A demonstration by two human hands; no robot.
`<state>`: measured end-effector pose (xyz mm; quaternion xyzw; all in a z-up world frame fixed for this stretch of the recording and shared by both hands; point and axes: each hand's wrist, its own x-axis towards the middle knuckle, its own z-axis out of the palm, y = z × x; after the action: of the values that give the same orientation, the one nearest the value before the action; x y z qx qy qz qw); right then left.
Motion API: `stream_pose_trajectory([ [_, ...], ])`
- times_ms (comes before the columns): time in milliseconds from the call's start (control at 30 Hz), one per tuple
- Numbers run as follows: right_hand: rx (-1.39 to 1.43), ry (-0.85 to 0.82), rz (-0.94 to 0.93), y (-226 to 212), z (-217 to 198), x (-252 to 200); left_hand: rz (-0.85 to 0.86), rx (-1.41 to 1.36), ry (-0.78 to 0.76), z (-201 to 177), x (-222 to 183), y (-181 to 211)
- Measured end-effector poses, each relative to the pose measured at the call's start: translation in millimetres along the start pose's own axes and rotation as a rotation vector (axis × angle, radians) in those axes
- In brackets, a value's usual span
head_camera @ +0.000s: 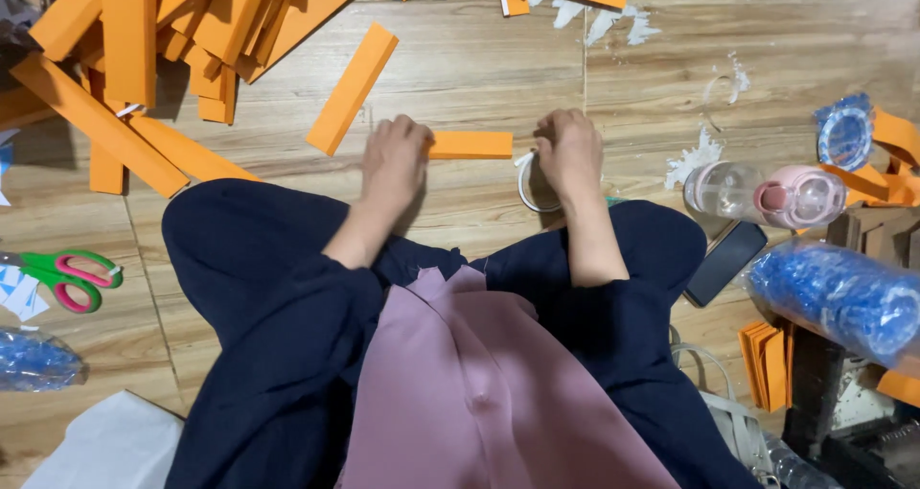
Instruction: Applying double-sided tape to orange paper strips for manual assembly
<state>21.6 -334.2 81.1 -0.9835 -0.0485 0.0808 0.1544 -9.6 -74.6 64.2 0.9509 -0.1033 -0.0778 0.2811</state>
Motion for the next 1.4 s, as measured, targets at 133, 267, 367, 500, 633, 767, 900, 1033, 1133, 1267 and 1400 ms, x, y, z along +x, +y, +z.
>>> stream_pose_trajectory([
  [133,0.178,-0.05,-0.116,-27,12,-1,0.063,0.054,-0.014,24,1,15],
  [267,0.121,-0.149,-0.222,-33,34,3,0.006,-0.063,-0.003,37,8,10],
  [367,0.129,-0.166,-0.238,-29,39,11,-0.077,-0.168,-0.022,39,13,4],
  [500,0.15,-0.177,-0.247,-28,42,11,-0.133,-0.084,-0.014,49,13,-7],
  [633,0.154,-0.149,-0.272,-31,47,14,-0.14,-0.069,0.05,51,1,1],
  [767,0.152,-0.122,-0.304,-38,45,16,0.024,0.357,-0.034,44,-32,54],
  [900,0.198,-0.07,-0.216,-36,37,10,-0.016,0.438,-0.268,45,-46,74],
  [1033,0.196,-0.016,-0.12,-17,26,5,0.002,0.485,-0.292,43,-45,71],
  [1133,0.061,-0.031,-0.139,2,24,-4,-0.003,0.505,-0.288,46,-48,72],
  [1267,-0.053,-0.059,-0.181,-10,14,-9,-0.004,0.539,-0.283,53,-46,69],
  [1400,-0.059,-0.075,-0.201,-22,14,-11,-0.005,0.549,-0.281,55,-46,68],
])
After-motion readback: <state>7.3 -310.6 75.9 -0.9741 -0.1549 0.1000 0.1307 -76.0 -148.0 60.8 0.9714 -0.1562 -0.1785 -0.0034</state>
